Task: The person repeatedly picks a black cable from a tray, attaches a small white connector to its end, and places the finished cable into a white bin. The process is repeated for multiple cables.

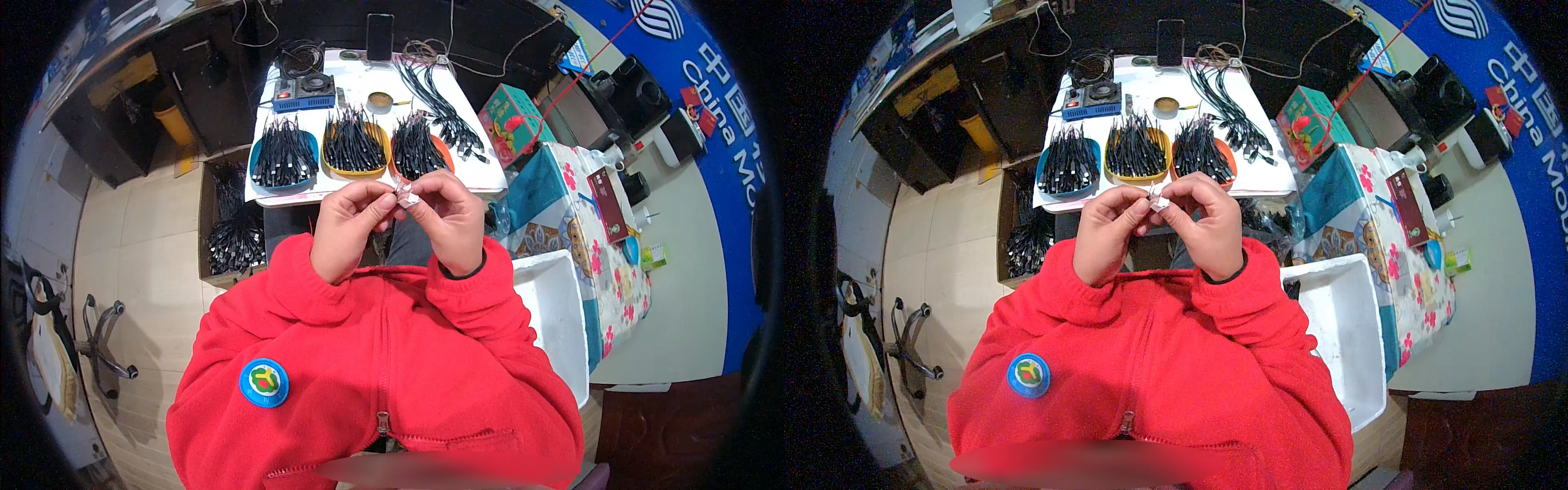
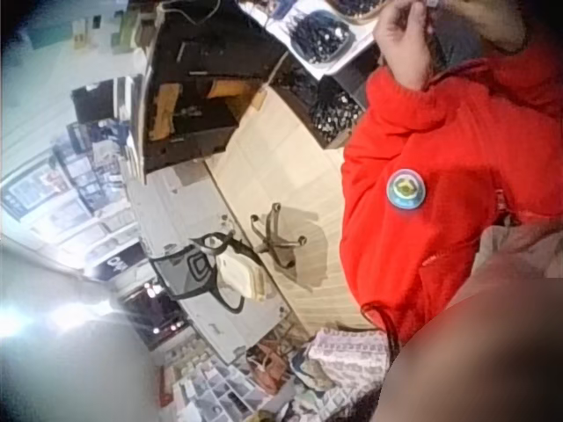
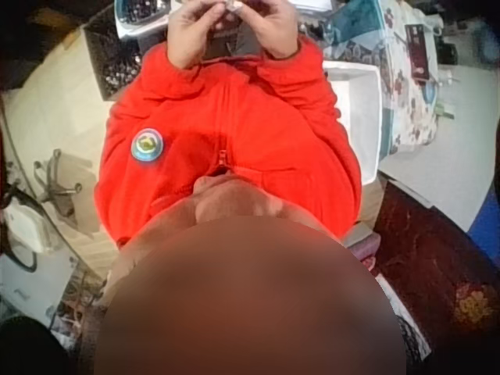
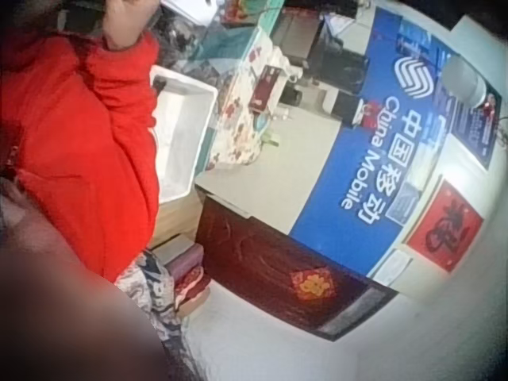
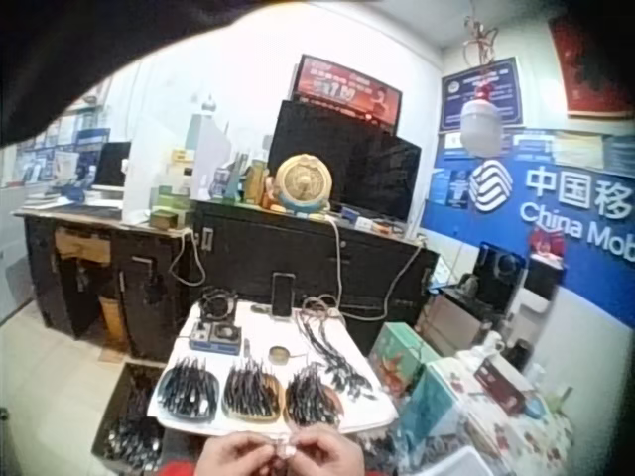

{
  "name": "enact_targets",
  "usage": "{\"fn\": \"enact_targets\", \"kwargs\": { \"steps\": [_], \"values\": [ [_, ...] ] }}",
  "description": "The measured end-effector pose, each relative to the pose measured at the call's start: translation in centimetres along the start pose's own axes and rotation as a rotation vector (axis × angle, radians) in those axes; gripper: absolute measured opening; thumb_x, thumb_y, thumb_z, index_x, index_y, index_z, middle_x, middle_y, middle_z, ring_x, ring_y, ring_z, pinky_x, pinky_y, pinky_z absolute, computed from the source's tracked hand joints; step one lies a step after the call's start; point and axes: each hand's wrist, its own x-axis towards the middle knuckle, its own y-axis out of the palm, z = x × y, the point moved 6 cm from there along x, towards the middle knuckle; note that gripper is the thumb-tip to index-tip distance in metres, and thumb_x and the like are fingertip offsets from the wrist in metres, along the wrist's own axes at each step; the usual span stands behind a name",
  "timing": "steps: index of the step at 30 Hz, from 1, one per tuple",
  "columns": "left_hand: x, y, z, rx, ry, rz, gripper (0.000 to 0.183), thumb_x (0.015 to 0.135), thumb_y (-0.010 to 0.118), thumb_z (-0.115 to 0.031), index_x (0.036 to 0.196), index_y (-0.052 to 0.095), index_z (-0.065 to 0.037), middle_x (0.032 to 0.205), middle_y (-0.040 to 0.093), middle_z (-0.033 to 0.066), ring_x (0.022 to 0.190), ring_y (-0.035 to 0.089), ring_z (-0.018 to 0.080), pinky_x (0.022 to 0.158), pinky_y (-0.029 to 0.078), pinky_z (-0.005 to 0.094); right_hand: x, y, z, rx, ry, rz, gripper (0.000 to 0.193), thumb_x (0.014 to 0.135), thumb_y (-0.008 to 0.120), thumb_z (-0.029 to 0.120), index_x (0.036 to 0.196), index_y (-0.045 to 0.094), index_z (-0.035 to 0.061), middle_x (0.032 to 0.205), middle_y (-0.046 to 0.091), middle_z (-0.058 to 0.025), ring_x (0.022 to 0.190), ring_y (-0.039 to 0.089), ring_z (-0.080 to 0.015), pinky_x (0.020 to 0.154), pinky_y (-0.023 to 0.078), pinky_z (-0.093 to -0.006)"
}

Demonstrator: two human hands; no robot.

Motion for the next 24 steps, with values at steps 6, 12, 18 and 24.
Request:
{"fn": "enact_targets", "kwargs": {
  "steps": [6,12,18,24],
  "values": [
    [-0.3,0.0,0.9,-0.114,-0.107,-0.013,0.014,0.091,0.058,-0.009,0.099,0.063,0.002,0.078,0.064,0.0046,0.065,0.053,0.0058,0.057,0.041,0.0182,-0.3,-0.1,-0.2,-0.048,-0.018,-0.027,0.007,0.083,0.065,-0.002,0.087,0.060,-0.0030,0.084,0.059,-0.0052,0.073,0.063,-0.0112,0.064,0.050,-0.0219],
    [-0.4,0.1,1.2,-0.211,-0.164,0.040,0.015,0.092,0.056,-0.010,0.100,0.061,0.002,0.078,0.060,0.0045,0.065,0.050,0.0079,0.057,0.039,0.0197,-0.5,0.1,-1.8,0.345,0.064,-0.030,0.007,0.083,0.064,-0.003,0.087,0.059,-0.0003,0.087,0.062,-0.0065,0.075,0.063,-0.0123,0.069,0.051,-0.0236],
    [-0.6,0.4,1.2,-0.357,-0.215,0.073,0.013,0.092,0.056,-0.008,0.095,0.062,0.003,0.075,0.059,0.0040,0.061,0.047,0.0053,0.053,0.035,0.0172,-1.3,0.8,-3.7,0.792,0.368,0.085,0.011,0.088,0.061,0.005,0.098,0.057,0.0018,0.093,0.062,-0.0066,0.089,0.061,-0.0144,0.081,0.049,-0.0268],
    [-0.8,0.5,0.4,-0.192,-0.207,0.129,0.015,0.091,0.057,-0.007,0.099,0.063,0.004,0.076,0.062,0.0054,0.058,0.046,0.0040,0.050,0.034,0.0163,-1.7,1.0,-3.6,0.789,0.512,0.145,0.020,0.089,0.060,0.012,0.106,0.051,0.0039,0.095,0.060,-0.0059,0.090,0.060,-0.0144,0.078,0.048,-0.0265]
  ]
}}
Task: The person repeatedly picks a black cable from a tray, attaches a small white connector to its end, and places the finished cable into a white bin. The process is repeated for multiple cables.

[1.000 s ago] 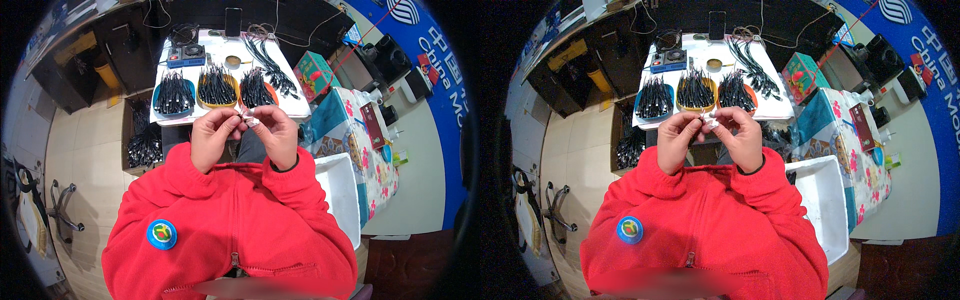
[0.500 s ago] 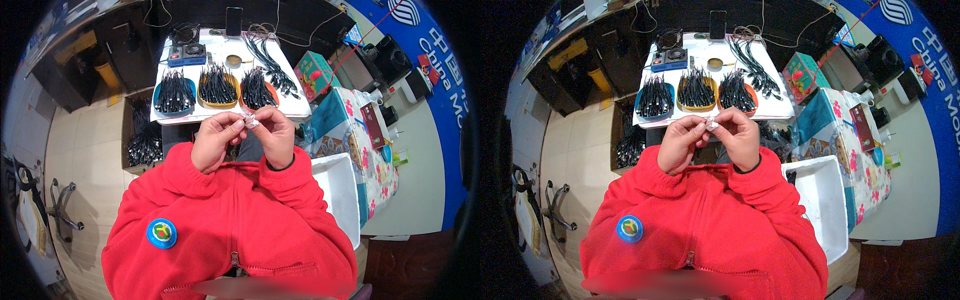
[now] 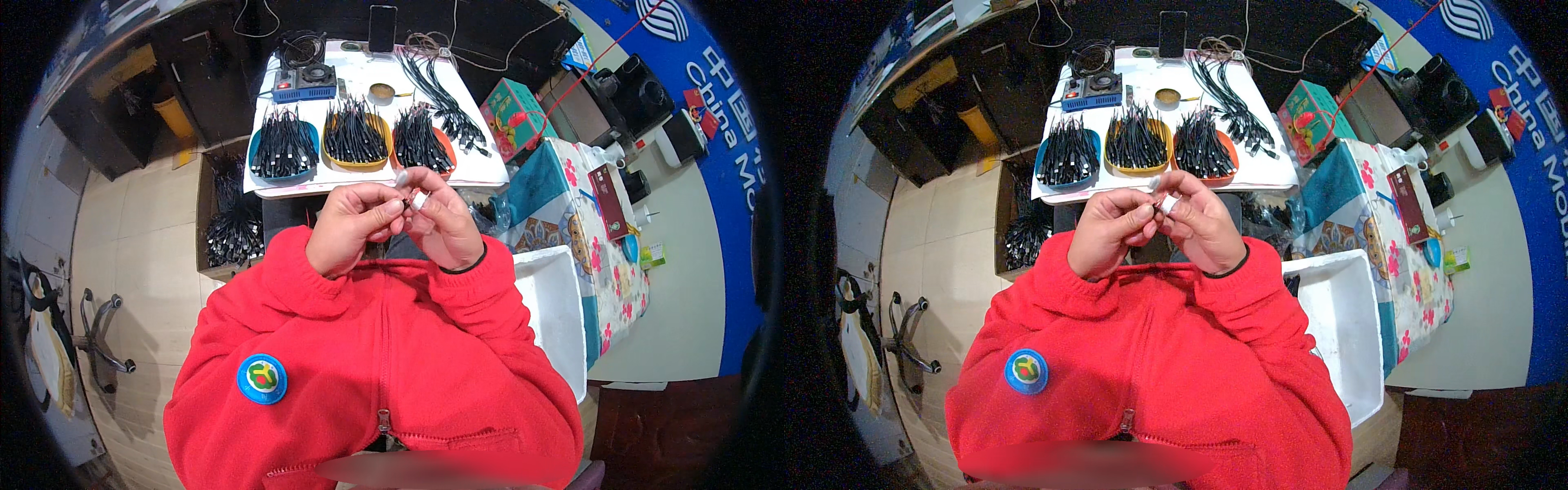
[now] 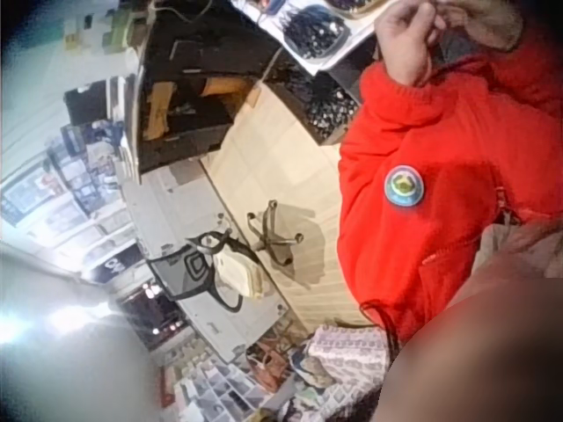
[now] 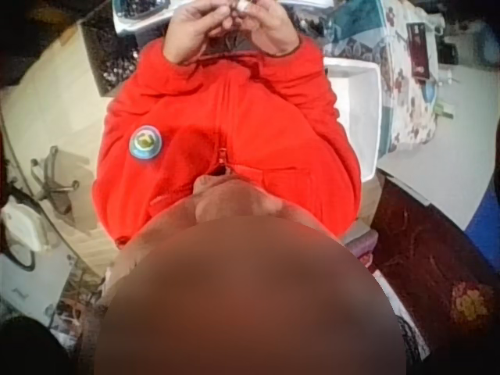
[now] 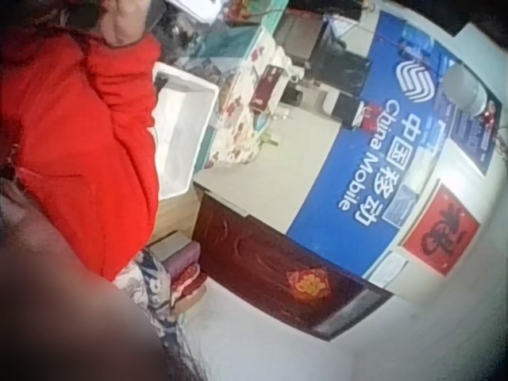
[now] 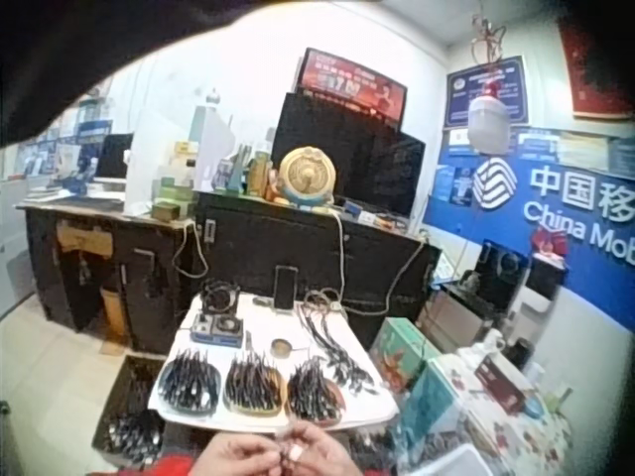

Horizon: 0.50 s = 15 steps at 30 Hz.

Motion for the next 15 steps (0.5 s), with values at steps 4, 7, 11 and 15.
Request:
{"fn": "enact_targets", "kwargs": {
  "steps": [4,7,11,15],
  "values": [
    [-0.1,-0.3,-0.3,0.222,-0.073,0.042,0.017,0.092,0.056,-0.008,0.102,0.063,0.004,0.075,0.063,0.0044,0.062,0.051,0.0037,0.052,0.037,0.0154,0.2,0.1,0.5,-0.005,0.017,0.097,0.019,0.090,0.056,0.009,0.107,0.050,0.0013,0.097,0.059,-0.0073,0.087,0.060,-0.0163,0.076,0.048,-0.0285],
    [-0.3,-0.5,-0.4,0.412,-0.040,0.061,0.016,0.092,0.056,-0.009,0.099,0.065,0.003,0.073,0.062,0.0028,0.065,0.053,0.0043,0.055,0.039,0.0163,0.8,-0.5,-0.7,0.131,0.112,0.077,0.021,0.089,0.053,0.009,0.107,0.050,-0.0001,0.093,0.059,-0.0097,0.081,0.061,-0.0223,0.074,0.050,-0.0331],
    [0.7,-0.4,-0.5,0.538,0.113,0.106,0.015,0.092,0.057,-0.009,0.091,0.066,0.003,0.070,0.060,0.0008,0.064,0.052,0.0043,0.055,0.038,0.0172,1.4,-1.3,-2.7,0.381,0.269,0.130,0.025,0.087,0.055,0.011,0.111,0.050,0.0014,0.094,0.059,-0.0110,0.082,0.062,-0.0238,0.075,0.051,-0.0358],
    [1.7,-2.3,0.4,0.388,-0.051,-0.021,0.015,0.092,0.058,-0.010,0.090,0.065,0.003,0.068,0.059,0.0000,0.061,0.049,0.0033,0.053,0.035,0.0165,5.3,-8.9,1.4,-0.180,0.126,-0.028,0.022,0.091,0.058,0.020,0.106,0.058,0.0041,0.092,0.061,-0.0032,0.080,0.058,-0.0131,0.064,0.047,-0.0227]
  ]
}}
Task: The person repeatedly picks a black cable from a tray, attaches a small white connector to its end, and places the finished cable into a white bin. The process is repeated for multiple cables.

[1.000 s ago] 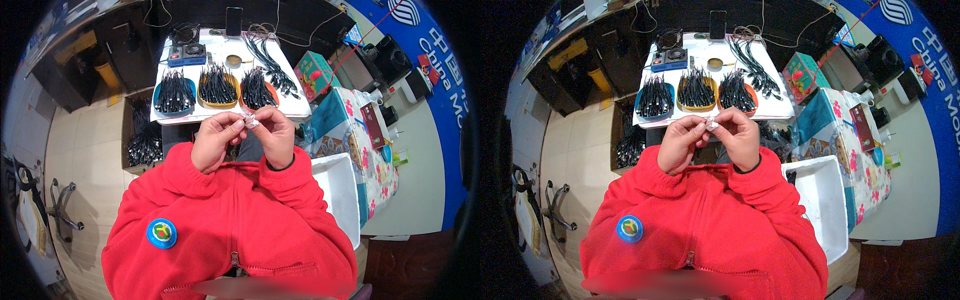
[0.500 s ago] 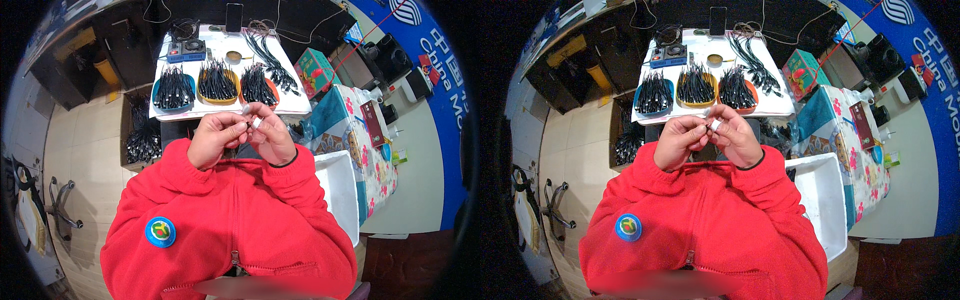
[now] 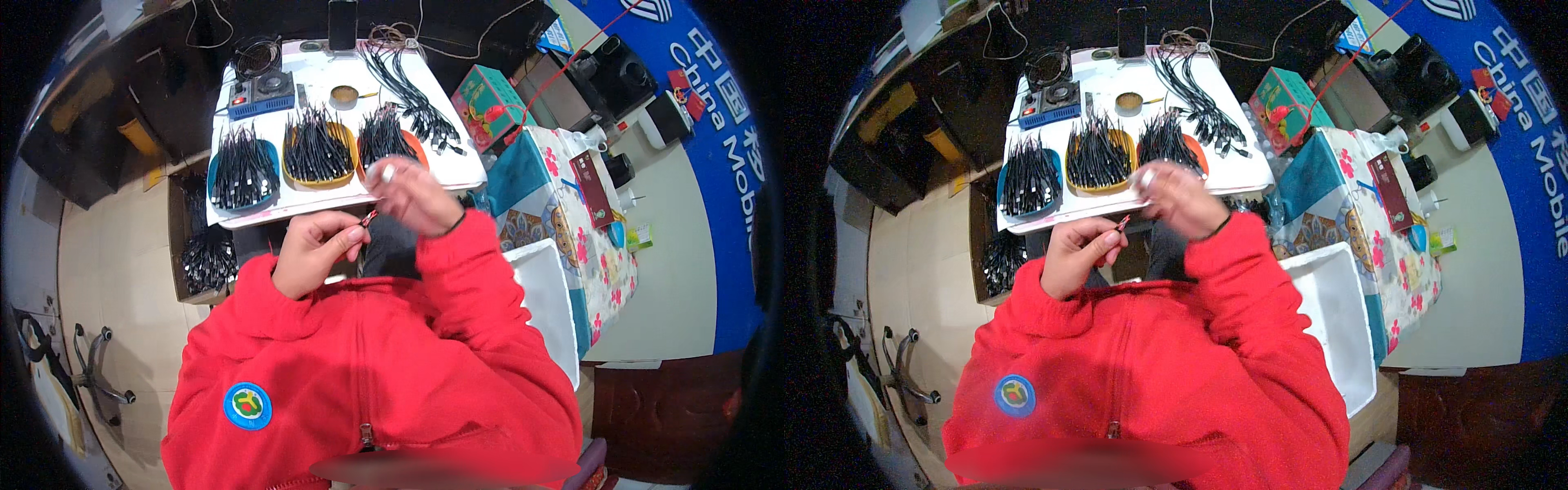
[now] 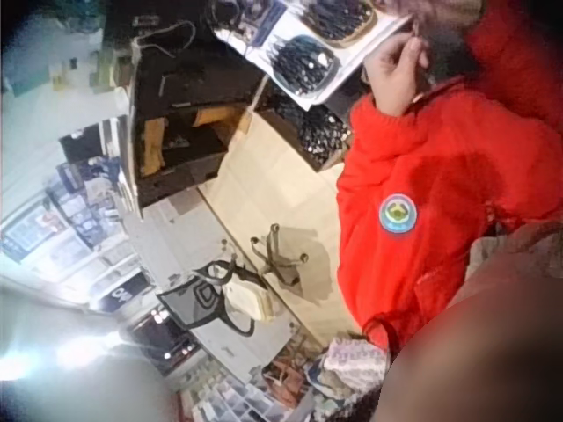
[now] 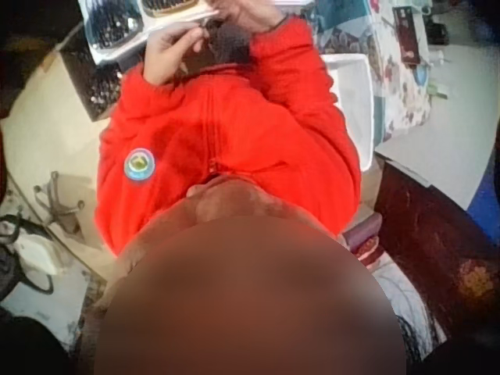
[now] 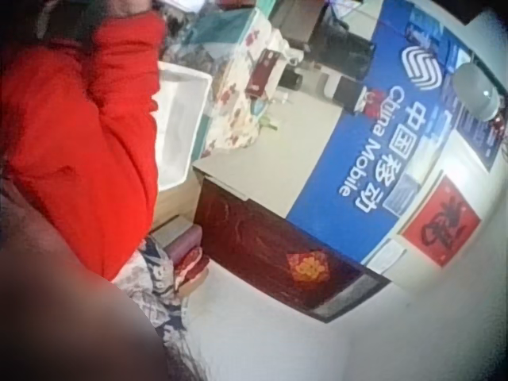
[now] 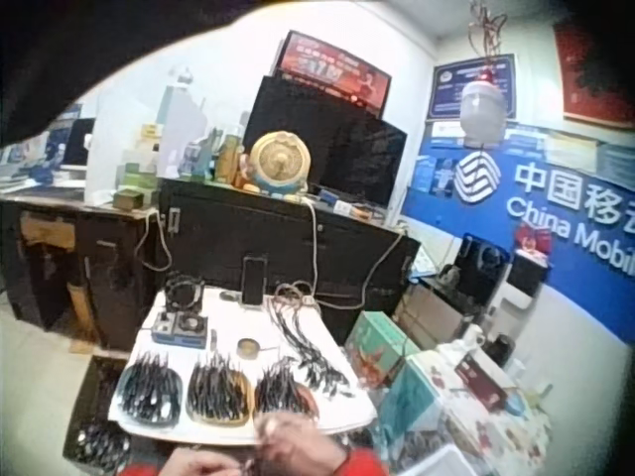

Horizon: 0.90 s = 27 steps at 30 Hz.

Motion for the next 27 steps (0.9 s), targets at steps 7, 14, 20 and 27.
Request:
{"fn": "enact_targets", "kwargs": {
  "steps": [7,14,20,27],
  "values": [
    [1.5,-1.3,1.4,-0.047,-0.032,-0.071,0.015,0.092,0.057,-0.009,0.090,0.065,0.002,0.067,0.058,-0.0004,0.057,0.046,0.0026,0.050,0.031,0.0160,5.1,-23.6,9.1,-1.836,0.303,-0.984,0.030,0.078,0.067,0.030,0.085,0.070,0.0010,0.085,0.067,-0.0210,0.085,0.064,-0.0376,0.080,0.049,-0.0444],
    [3.1,-1.8,3.1,-0.247,-0.091,-0.053,0.014,0.094,0.053,-0.007,0.094,0.062,0.003,0.077,0.064,0.0048,0.063,0.054,0.0057,0.052,0.037,0.0166,3.1,-20.6,10.4,-1.408,-0.028,-0.783,0.027,0.079,0.061,0.027,0.081,0.067,0.0002,0.066,0.064,-0.0111,0.060,0.059,-0.0214,0.057,0.047,-0.0351],
    [7.1,1.7,5.1,-0.490,-0.282,0.043,0.020,0.097,0.049,-0.014,0.101,0.056,0.003,0.113,0.058,0.0109,0.102,0.061,0.0230,0.083,0.056,0.0344,-4.8,-5.3,6.1,-0.525,-0.326,-0.628,0.018,0.089,0.051,0.019,0.076,0.056,0.0078,0.063,0.050,0.0037,0.053,0.043,-0.0048,0.050,0.034,-0.0199],
    [13.8,3.2,1.1,-0.468,-0.171,0.023,0.021,0.097,0.049,-0.014,0.104,0.058,0.003,0.090,0.064,0.0096,0.063,0.062,0.0129,0.055,0.052,0.0214,-8.2,5.7,-1.8,-1.468,-0.376,-0.196,0.015,0.077,0.062,0.014,0.079,0.053,0.0013,0.078,0.053,-0.0144,0.076,0.056,-0.0312,0.064,0.045,-0.0385]
  ]
}}
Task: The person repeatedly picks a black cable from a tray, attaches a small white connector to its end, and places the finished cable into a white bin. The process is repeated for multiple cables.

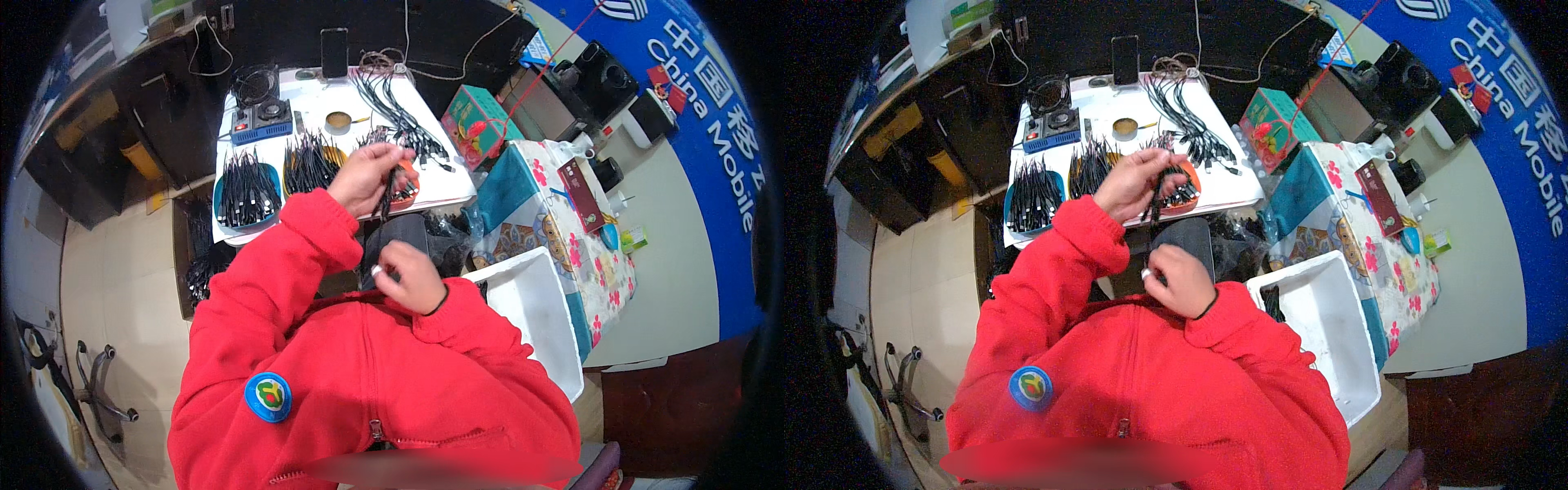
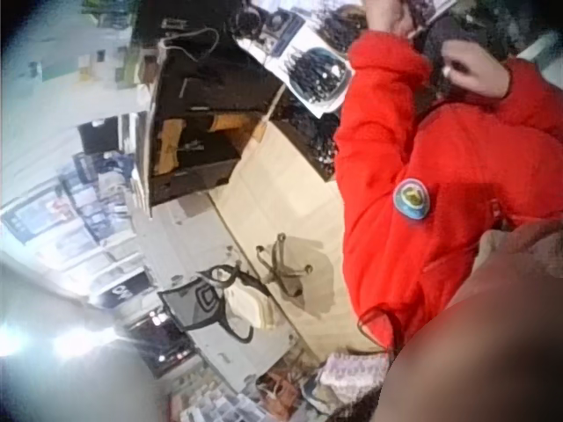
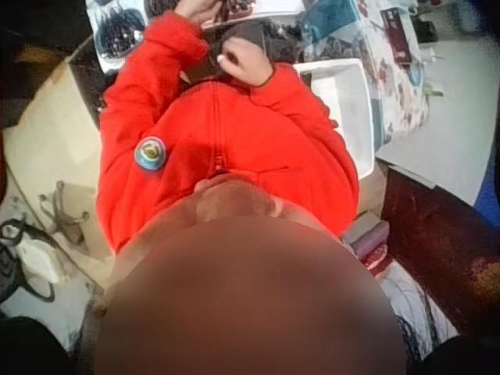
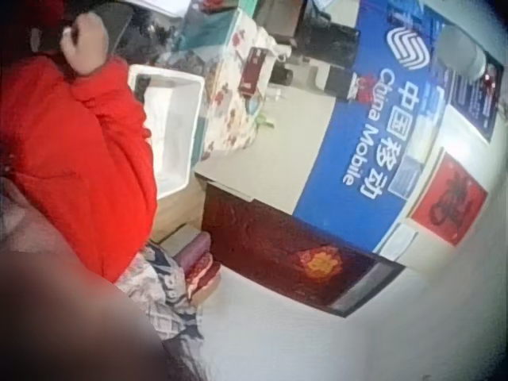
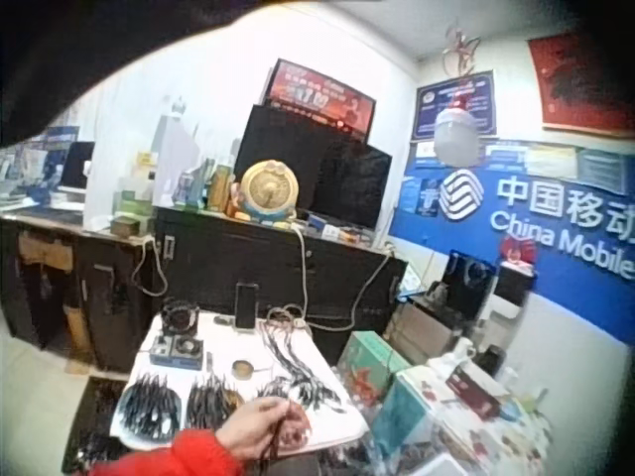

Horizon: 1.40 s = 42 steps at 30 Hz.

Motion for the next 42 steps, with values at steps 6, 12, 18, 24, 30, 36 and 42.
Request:
{"fn": "enact_targets", "kwargs": {
  "steps": [6,12,18,24,30,36,42],
  "values": [
    [-4.7,2.0,-7.3,0.280,0.516,0.070,0.018,0.097,0.048,-0.012,0.093,0.060,0.000,0.113,0.062,0.0127,0.065,0.051,0.0063,0.054,0.038,0.0181,-2.8,6.4,-3.9,-0.279,-0.097,0.152,0.013,0.078,0.060,0.015,0.086,0.055,0.0054,0.084,0.052,-0.0117,0.081,0.055,-0.0309,0.068,0.047,-0.0406],
    [-13.3,1.7,-6.2,0.430,0.502,0.135,0.017,0.095,0.050,-0.009,0.095,0.062,0.004,0.084,0.063,0.0051,0.058,0.042,0.0029,0.052,0.034,0.0174,0.7,2.0,-4.3,0.301,0.050,-0.036,0.018,0.084,0.064,0.014,0.098,0.063,0.0026,0.092,0.064,-0.0139,0.082,0.063,-0.0248,0.075,0.049,-0.0319],
    [-16.7,1.6,-3.5,0.303,0.388,0.217,0.019,0.096,0.050,-0.014,0.089,0.059,0.001,0.094,0.063,0.0105,0.058,0.041,0.0057,0.053,0.035,0.0189,5.4,-5.8,1.3,1.010,0.016,-0.106,0.020,0.090,0.059,0.008,0.108,0.060,-0.0006,0.086,0.063,-0.0016,0.071,0.053,-0.0040,0.064,0.044,-0.0190],
    [-17.1,2.1,-3.0,0.304,0.343,0.270,0.018,0.095,0.052,-0.014,0.087,0.059,0.001,0.095,0.063,0.0119,0.058,0.043,0.0062,0.053,0.036,0.0184,6.4,-6.0,5.1,0.999,0.031,-0.150,0.016,0.085,0.065,0.003,0.100,0.062,-0.0004,0.086,0.064,-0.0020,0.077,0.058,-0.0055,0.068,0.047,-0.0197],
    [-17.7,1.9,-3.8,0.363,0.398,0.094,0.019,0.095,0.052,-0.013,0.086,0.061,0.001,0.094,0.065,0.0111,0.061,0.048,0.0063,0.056,0.040,0.0182,5.8,-6.6,6.1,0.863,-0.007,-0.254,0.012,0.084,0.067,0.004,0.094,0.062,-0.0001,0.082,0.063,-0.0001,0.072,0.058,-0.0048,0.064,0.047,-0.0181],
    [-18.2,2.8,-3.7,0.454,0.415,0.148,0.018,0.094,0.053,-0.008,0.101,0.065,0.003,0.087,0.064,0.0022,0.064,0.047,0.0037,0.056,0.039,0.0171,5.8,-6.7,6.7,0.874,-0.001,-0.237,0.013,0.085,0.066,0.006,0.095,0.062,-0.0005,0.082,0.064,-0.0009,0.070,0.058,-0.0052,0.061,0.047,-0.0186],
    [-18.3,2.8,-3.2,0.585,0.433,0.112,0.018,0.093,0.055,-0.008,0.102,0.066,0.003,0.081,0.063,0.0017,0.062,0.047,0.0037,0.055,0.040,0.0176,5.6,-6.9,7.0,0.793,0.005,-0.233,0.013,0.085,0.067,0.006,0.095,0.063,-0.0009,0.081,0.064,-0.0015,0.070,0.058,-0.0050,0.061,0.047,-0.0183]
  ]
}}
